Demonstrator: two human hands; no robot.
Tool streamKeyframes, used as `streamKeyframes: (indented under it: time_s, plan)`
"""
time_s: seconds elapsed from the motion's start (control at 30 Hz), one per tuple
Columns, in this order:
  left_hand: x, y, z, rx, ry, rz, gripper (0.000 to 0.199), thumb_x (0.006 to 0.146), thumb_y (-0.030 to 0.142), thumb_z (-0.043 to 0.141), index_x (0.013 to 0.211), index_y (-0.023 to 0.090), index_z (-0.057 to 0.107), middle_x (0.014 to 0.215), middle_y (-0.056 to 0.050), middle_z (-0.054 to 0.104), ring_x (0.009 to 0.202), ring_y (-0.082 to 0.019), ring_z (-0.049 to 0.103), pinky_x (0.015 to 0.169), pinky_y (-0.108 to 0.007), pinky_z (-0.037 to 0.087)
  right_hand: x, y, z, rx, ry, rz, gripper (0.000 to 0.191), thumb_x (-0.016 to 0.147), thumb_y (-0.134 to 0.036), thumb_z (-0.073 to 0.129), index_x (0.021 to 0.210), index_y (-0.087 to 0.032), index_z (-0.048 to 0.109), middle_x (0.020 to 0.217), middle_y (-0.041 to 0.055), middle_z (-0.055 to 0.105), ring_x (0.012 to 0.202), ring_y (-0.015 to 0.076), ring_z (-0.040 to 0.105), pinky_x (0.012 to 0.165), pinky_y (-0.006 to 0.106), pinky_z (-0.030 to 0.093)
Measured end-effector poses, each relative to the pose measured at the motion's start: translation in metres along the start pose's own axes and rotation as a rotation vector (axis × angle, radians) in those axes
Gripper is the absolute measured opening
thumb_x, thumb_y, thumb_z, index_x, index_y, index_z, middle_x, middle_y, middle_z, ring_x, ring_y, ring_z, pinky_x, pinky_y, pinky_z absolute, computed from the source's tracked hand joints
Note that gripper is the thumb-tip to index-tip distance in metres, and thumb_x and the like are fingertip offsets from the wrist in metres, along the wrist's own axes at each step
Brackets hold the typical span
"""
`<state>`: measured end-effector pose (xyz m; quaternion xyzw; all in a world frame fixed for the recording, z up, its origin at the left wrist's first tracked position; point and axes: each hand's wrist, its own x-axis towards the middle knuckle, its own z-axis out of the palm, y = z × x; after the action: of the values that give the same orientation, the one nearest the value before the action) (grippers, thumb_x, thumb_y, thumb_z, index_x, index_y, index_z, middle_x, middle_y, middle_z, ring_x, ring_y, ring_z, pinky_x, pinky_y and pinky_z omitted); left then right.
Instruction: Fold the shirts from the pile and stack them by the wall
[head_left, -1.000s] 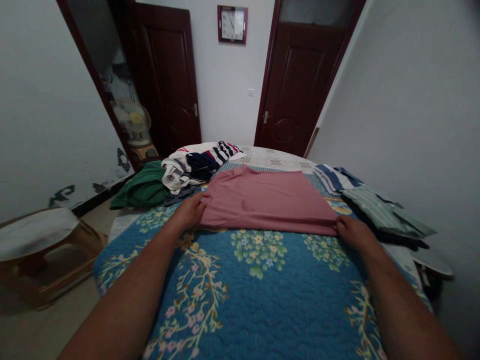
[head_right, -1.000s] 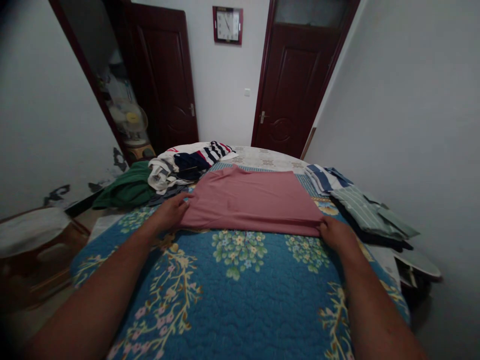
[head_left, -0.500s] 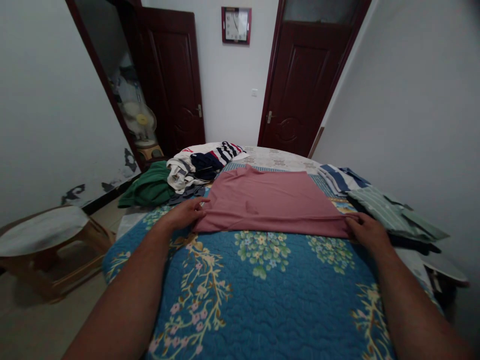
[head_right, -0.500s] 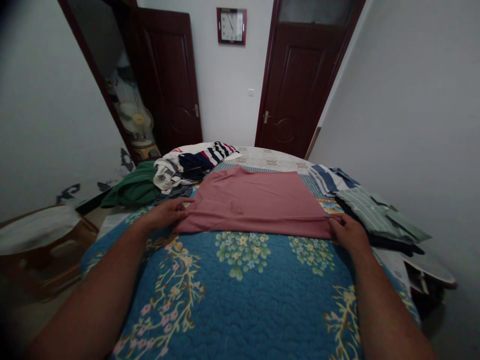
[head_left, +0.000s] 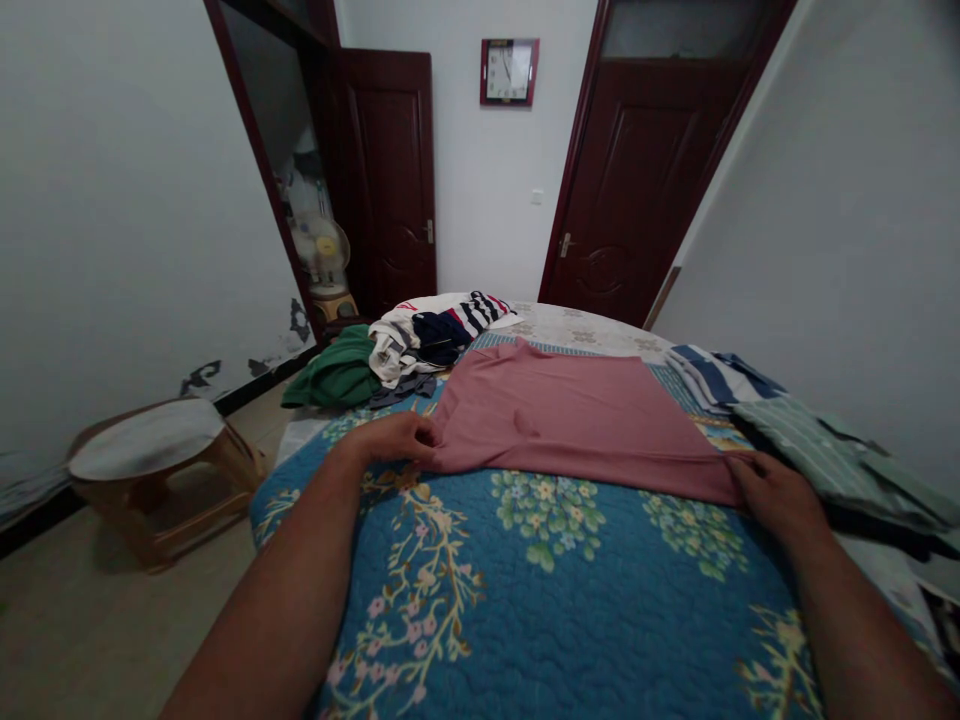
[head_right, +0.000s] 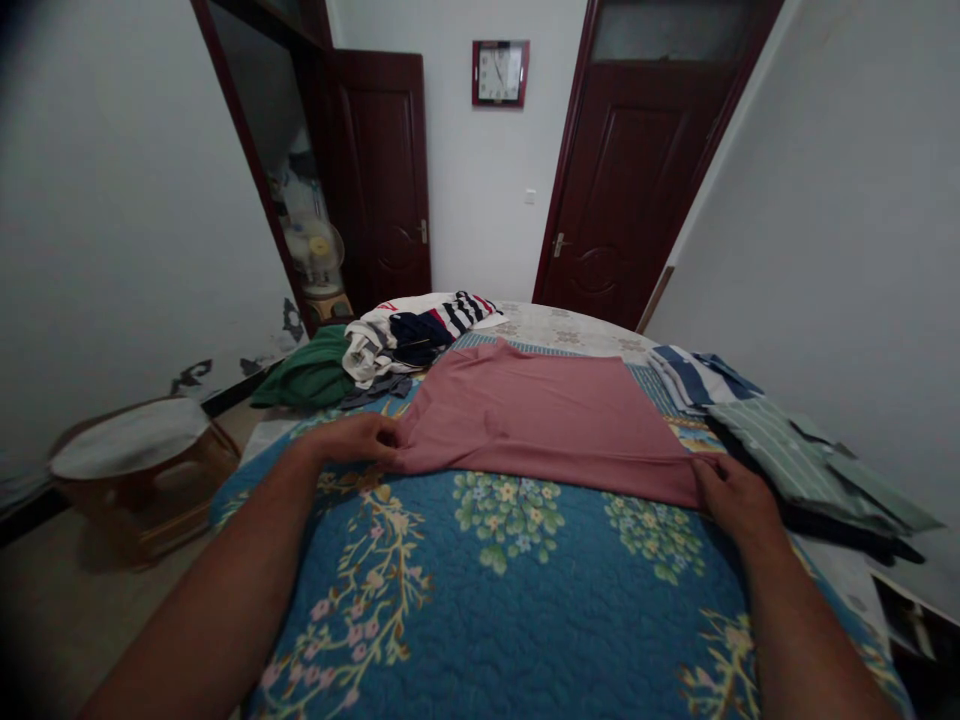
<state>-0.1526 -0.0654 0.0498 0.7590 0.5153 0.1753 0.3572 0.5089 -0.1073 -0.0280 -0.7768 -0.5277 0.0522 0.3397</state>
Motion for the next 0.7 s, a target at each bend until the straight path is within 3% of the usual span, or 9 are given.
streamKeyframes:
  time_s: [0.1,0.27,0.43,0.57,0.7]
  plan:
    - [0.004,0.004,0.003,0.040,-0.135,0.021,0.026,0.071,0.045,0.077,0.063,0.023,0.065,0.063,0.001,0.062,0.061,-0.017,0.054,0.056,-0.027,0.036,-0.001,-0.001,0.002,-0.002,0.022,-0.019,0.046,0.089,-0.058,0.054,0.108,-0.024,0.079,0.110,0.0154,0.078,0.102,0.0407,0.071,0.090,0.050,0.054]
    - [0.008,0.010,0.002,0.009,0.131,0.107,0.026,0.078,0.048,0.071,0.077,0.023,0.066,0.076,0.000,0.064,0.073,-0.019,0.055,0.063,-0.027,0.042,-0.003,-0.004,0.006,-0.022,0.075,-0.026,0.051,0.091,-0.057,0.051,0.118,-0.022,0.077,0.117,0.0136,0.078,0.108,0.0373,0.071,0.094,0.047,0.054]
    - [0.015,0.008,0.008,-0.101,0.151,0.117,0.027,0.079,0.043,0.069,0.095,0.022,0.070,0.081,0.000,0.067,0.072,-0.018,0.059,0.063,-0.027,0.044,-0.003,-0.005,0.008,-0.012,0.056,-0.046,0.047,0.093,-0.055,0.052,0.116,-0.023,0.077,0.115,0.0111,0.078,0.105,0.0332,0.071,0.094,0.043,0.054]
    - [0.023,0.005,0.020,-0.130,0.182,0.023,0.041,0.079,0.048,0.073,0.109,0.020,0.073,0.082,-0.002,0.074,0.072,-0.021,0.067,0.061,-0.029,0.046,-0.002,-0.006,0.010,-0.024,0.028,-0.063,0.043,0.093,-0.052,0.053,0.112,-0.023,0.078,0.112,0.0111,0.079,0.104,0.0323,0.072,0.094,0.043,0.054]
    - [0.034,0.007,0.030,-0.300,0.116,0.004,0.067,0.076,0.050,0.078,0.134,0.018,0.068,0.101,-0.009,0.081,0.089,-0.027,0.077,0.069,-0.032,0.055,-0.004,-0.010,0.011,-0.020,0.005,-0.047,0.047,0.094,-0.053,0.051,0.115,-0.022,0.078,0.115,0.0129,0.079,0.109,0.0332,0.071,0.096,0.043,0.053]
